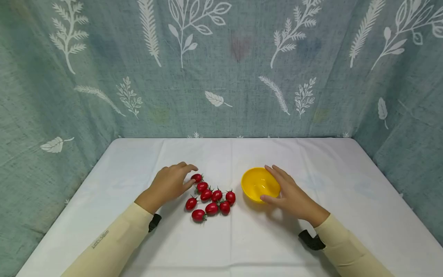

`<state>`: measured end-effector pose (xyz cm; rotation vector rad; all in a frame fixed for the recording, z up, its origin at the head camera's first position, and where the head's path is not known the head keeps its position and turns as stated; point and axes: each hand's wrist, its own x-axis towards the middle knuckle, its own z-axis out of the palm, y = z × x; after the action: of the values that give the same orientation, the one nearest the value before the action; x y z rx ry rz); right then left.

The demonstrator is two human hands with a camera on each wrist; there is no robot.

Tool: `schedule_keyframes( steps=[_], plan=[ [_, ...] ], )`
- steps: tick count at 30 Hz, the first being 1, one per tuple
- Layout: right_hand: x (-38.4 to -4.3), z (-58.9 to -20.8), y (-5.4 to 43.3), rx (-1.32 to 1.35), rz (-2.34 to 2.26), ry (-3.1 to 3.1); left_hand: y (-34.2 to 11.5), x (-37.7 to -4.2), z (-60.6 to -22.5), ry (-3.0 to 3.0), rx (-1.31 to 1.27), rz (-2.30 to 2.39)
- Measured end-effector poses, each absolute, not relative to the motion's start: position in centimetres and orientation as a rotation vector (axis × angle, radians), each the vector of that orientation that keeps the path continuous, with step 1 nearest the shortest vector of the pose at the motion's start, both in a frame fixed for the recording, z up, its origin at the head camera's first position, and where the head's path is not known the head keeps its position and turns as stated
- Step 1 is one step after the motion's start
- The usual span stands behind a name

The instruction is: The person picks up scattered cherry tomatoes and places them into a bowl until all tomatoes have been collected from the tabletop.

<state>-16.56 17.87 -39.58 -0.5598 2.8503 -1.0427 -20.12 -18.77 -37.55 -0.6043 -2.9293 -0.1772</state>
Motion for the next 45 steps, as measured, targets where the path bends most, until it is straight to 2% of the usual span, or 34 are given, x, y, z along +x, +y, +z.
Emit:
schedule_keyframes(
  steps=[22,45],
  plan=[
    [-16.9,-40.7,18.3,-0.609,-1.184,2.753,-17.9,-21.7,-39.3,-2.962,-0.664,-0.121],
    [-16.9,-40.8,18.4,-0.585,-1.205,2.737,-16.7,-21.2,-37.3,-2.874,-0.657,-0.174]
  ],
)
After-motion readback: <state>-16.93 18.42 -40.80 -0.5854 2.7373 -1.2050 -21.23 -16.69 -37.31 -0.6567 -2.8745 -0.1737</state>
